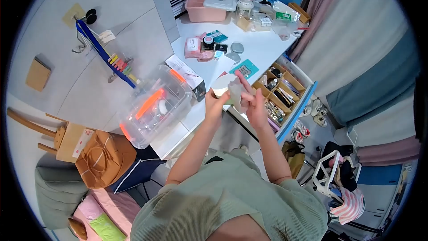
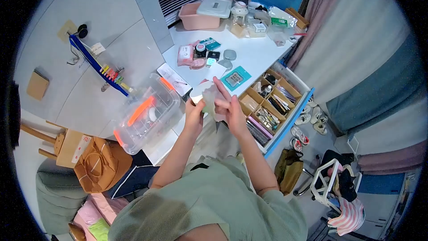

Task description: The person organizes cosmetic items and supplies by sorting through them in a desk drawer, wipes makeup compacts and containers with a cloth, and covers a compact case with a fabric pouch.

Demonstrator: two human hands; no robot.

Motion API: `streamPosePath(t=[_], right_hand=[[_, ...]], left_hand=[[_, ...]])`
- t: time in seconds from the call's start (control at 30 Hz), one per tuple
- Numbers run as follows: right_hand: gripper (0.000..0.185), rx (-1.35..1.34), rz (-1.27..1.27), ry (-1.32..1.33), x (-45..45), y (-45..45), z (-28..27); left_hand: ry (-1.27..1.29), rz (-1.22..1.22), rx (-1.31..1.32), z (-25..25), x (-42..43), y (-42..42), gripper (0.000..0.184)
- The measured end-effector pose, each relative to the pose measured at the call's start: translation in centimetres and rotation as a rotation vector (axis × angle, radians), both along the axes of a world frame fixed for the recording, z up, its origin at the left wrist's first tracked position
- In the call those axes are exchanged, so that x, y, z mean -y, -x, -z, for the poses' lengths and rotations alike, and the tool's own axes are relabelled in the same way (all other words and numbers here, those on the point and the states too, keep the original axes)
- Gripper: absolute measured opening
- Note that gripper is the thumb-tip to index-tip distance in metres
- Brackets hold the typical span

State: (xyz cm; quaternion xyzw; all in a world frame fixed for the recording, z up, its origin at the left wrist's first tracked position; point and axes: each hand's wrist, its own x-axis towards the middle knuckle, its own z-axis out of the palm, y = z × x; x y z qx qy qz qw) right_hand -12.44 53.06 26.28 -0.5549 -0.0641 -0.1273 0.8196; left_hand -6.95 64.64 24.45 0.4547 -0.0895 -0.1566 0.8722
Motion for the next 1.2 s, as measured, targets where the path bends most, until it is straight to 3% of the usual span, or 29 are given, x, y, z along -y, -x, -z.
streamPosePath(t=[0.07, 0.2, 0.23, 0.33, 0.37, 0.47, 0.5, 0.6, 0.7, 0.8, 0.83, 0.9, 1.0, 1.07, 1.1, 1.13, 1.17, 1.2], right_hand=[[0.043, -0.064, 0.159, 0.141, -0.2, -0.1, -0.3], [0.031, 0.233, 0.386, 0.387, 1.2, -1.4, 0.4], [0.031, 0.202, 0.360, 0.369, 1.7, -1.6, 0.2], [0.031, -0.024, 0.267, 0.034, 2.2, -1.2, -0.5], [0.034, -0.116, 0.165, -0.123, 2.9, -1.3, 0.0], [0.042, -0.340, 0.003, -0.339, 4.8, -0.4, 0.0], [0.048, -0.407, -0.048, -0.293, 5.5, -0.1, -0.4], [0.043, -0.486, -0.134, -0.380, 7.4, -0.1, 0.5], [0.040, -0.431, -0.139, -0.601, 8.1, -0.4, 0.5], [0.043, -0.413, -0.108, -0.758, 8.6, -0.6, 0.0], [0.043, -0.384, -0.156, -0.793, 8.8, -0.7, 0.2], [0.042, -0.368, -0.188, -0.833, 9.0, -1.0, 0.9], [0.038, -0.295, 0.079, -0.486, 8.8, -1.2, 2.5], [0.033, -0.145, 0.188, 0.031, 9.7, -1.1, 3.5], [0.032, -0.089, 0.246, 0.235, 9.7, -0.8, 3.4], [0.031, -0.031, 0.303, 0.437, 9.7, -0.6, 3.1], [0.030, 0.080, 0.502, 0.851, 10.0, -0.5, 2.7], [0.030, 0.090, 0.528, 1.016, 10.3, -0.4, 2.0]], left_hand=[[-0.033, 0.017, 0.007, 0.8, 0.8, 0.0, 0.055], [-0.043, 0.107, 0.024, 0.5, 2.2, 1.1, 0.056], [-0.071, 0.180, 0.001, 1.4, 2.3, 0.7, 0.064], [-0.031, 0.115, 0.210, 0.7, 4.2, 0.2, 0.078], [-0.126, 0.128, 0.383, 0.1, 4.1, -0.2, 0.090], [-0.527, 0.218, 0.745, 0.7, 4.0, -2.3, 0.092], [-0.585, 0.248, 0.797, 0.1, 4.1, -2.6, 0.097], [-0.605, 0.265, 0.782, -1.7, 4.7, -1.3, 0.086], [-0.041, 0.227, 0.066, -1.1, 5.9, -0.9, 0.076], [0.119, 0.350, -0.244, 2.8, 6.5, -1.8, 0.070], [0.080, 0.357, -0.200, 3.3, 7.8, -1.2, 0.061], [0.067, 0.249, -0.412, 2.3, 9.6, 0.4, 0.056], [0.181, 0.273, -0.663, 1.5, 10.4, 1.1, 0.051], [0.171, 0.285, -0.711, 0.0, 10.4, 1.2, 0.053], [0.312, 0.363, -0.720, -0.2, 10.1, 1.1, 0.055], [0.354, 0.362, -0.654, -0.4, 10.0, 1.1, 0.057], [0.394, 0.363, -0.587, -0.5, 9.9, 1.1, 0.058], [0.434, 0.366, -0.519, -0.8, 9.9, 1.2, 0.059]])
